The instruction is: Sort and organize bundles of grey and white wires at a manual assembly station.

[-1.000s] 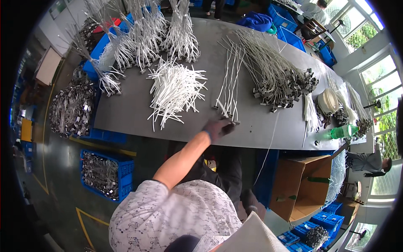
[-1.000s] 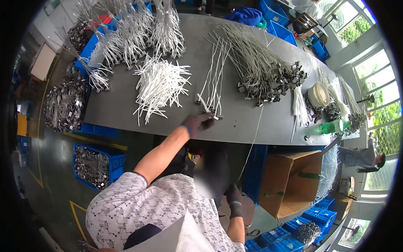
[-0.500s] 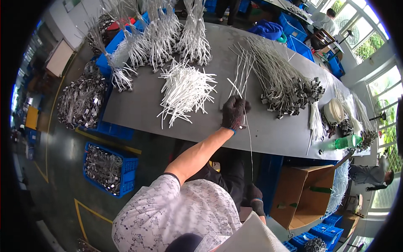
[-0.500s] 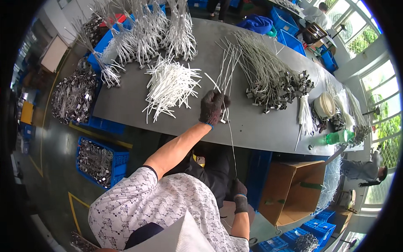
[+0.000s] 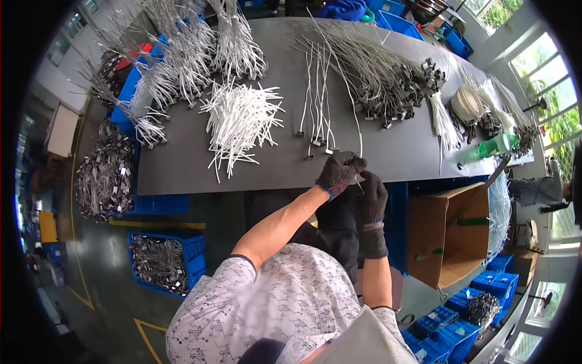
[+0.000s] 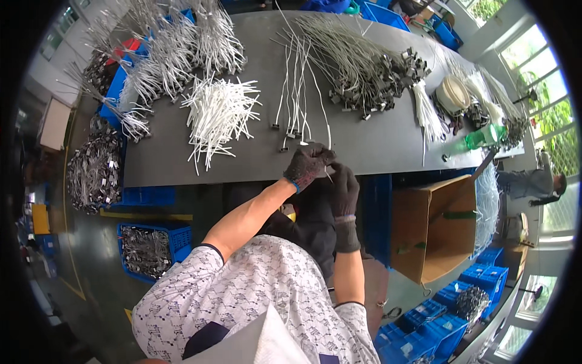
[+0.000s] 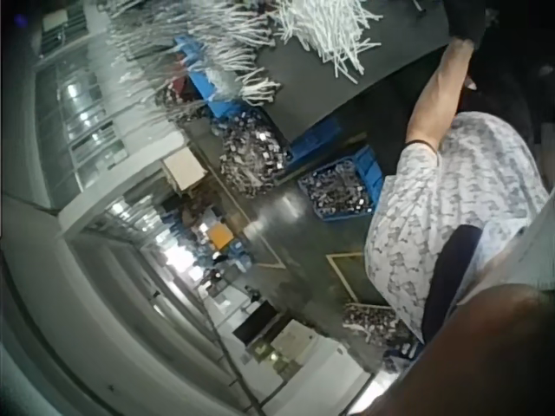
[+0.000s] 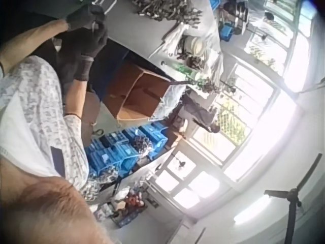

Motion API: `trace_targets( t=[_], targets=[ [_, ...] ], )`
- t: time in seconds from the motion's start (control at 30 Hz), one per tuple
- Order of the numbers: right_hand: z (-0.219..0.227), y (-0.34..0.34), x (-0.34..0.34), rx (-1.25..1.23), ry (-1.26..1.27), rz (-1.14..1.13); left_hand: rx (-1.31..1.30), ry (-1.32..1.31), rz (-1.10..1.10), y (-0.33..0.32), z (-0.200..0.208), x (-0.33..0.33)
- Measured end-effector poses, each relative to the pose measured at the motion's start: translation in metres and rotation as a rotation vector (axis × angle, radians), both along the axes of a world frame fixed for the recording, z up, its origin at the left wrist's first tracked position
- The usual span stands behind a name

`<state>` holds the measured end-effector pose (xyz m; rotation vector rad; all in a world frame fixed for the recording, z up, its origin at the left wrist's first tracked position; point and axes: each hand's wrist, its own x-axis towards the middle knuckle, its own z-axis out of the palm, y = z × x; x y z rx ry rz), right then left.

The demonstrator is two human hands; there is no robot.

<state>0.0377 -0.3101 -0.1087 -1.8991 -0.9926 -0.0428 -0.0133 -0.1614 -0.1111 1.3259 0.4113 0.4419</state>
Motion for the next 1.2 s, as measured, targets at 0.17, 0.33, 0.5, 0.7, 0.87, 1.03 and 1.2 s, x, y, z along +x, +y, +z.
trace_targets(
  t=[0.17, 0.33, 0.5, 0.7, 0.87, 1.03, 1.2],
  targets=[
    [-0.016, 0.020, -0.001, 0.173, 0.753, 0.134, -0.242, -0.034, -0.156, 0.012, 0.017, -0.034],
    [-0.029, 0.046, -0.010, 0.230, 0.896, 0.138, 0.248, -0.015, 0.083, 0.007, -0.012, -0.044],
    [-0.036, 0.071, -0.002, 0.222, 0.952, 0.113, 0.257, 0.039, 0.131, 0.021, -0.028, -0.027],
    [-0.046, 0.103, 0.067, 0.008, 0.479, -0.054, 0.370, 0.379, -0.111, 0.094, -0.046, -0.012],
    [-0.011, 0.175, 0.142, 0.023, 0.995, -0.244, 0.738, 0.729, 0.404, 0.136, -0.047, -0.059],
    [-0.079, 0.220, 0.258, 0.089, 1.106, -0.231, 0.743, 1.179, 0.423, 0.167, -0.075, -0.077],
    [-0.078, 0.224, 0.249, 0.566, 1.485, -0.310, 0.658, 1.264, 0.338, 0.184, -0.098, -0.082]
  ],
)
